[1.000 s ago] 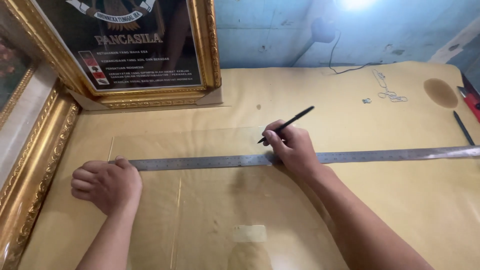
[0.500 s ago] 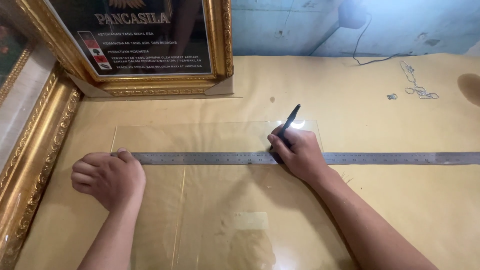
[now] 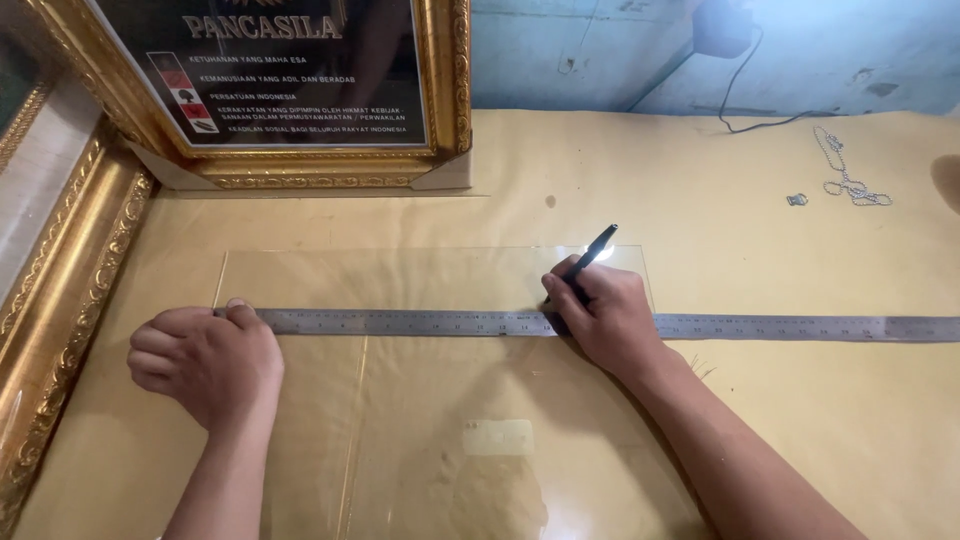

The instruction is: Measuring, marking, and cutting a sheet of glass using a ruler, marker, and glass cutter on a workbench.

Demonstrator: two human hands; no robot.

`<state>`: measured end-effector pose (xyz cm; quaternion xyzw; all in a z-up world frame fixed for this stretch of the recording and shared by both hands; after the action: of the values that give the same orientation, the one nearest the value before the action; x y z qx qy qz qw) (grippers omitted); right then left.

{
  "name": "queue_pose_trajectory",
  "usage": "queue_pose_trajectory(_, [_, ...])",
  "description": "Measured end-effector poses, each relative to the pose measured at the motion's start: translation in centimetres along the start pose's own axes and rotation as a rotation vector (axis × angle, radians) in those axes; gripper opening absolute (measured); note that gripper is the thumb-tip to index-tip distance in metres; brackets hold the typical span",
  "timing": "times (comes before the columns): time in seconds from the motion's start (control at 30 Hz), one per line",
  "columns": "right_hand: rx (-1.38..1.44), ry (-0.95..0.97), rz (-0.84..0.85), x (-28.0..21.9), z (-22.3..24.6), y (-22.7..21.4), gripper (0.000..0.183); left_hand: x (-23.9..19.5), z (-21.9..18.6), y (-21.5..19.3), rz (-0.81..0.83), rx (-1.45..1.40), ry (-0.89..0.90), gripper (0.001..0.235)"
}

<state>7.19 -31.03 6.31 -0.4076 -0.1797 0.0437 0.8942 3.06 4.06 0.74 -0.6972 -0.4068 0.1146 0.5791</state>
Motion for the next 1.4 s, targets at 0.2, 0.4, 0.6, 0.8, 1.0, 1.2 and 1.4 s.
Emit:
queue_pose_trajectory(0.2, [0.001,-0.022,-0.035,0.10,0.13,-0.16,0.016,-0.10,-0.22,-0.28,-0.024,-0.009,0.013,0.040])
queue_pose_trajectory(0.4, [0.004,-0.017,-0.043,-0.03,-0.16,-0.02,0.014,-0.11,-0.09,-0.02,-0.049,0.029,0.035,0.039])
queue_pose_trajectory(0.6, [0.011,0.005,-0.039,0.08,0.02,-0.18,0.015,-0.03,-0.14,-0.18,-0.013,-0.004,0.000,0.043])
queue_pose_trajectory(0.8, [-0.035,-0.011,-0.074,-0.02,-0.47,-0.02,0.015,-0.13,-0.21,-0.24,-0.020,0.006,0.010,0.038])
queue_pose_trajectory(1.0, [-0.035,-0.012,-0.078,-0.04,-0.51,-0.03,0.016,-0.01,-0.07,0.11,-0.004,0.025,0.004,0.047])
queue_pose_trajectory(1.2, [0.004,-0.033,-0.088,-0.03,-0.10,-0.21,0.016,-0.04,-0.03,0.16,-0.020,0.030,0.020,0.045])
queue_pose_trajectory(1.4, [-0.039,-0.039,-0.094,-0.01,-0.36,-0.15,0.017,-0.03,-0.18,-0.10,0.006,0.020,-0.013,0.049])
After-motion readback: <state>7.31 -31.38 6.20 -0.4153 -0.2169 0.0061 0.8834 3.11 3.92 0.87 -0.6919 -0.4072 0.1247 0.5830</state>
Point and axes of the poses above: each hand's wrist, its own x-axis towards the middle knuckle, its own y-axis out of the palm, z = x × y, the point moved 5 cm from there along x, towards the middle knuckle, and after that the axes turned 13 degrees about -x, right-handed, at the moved point
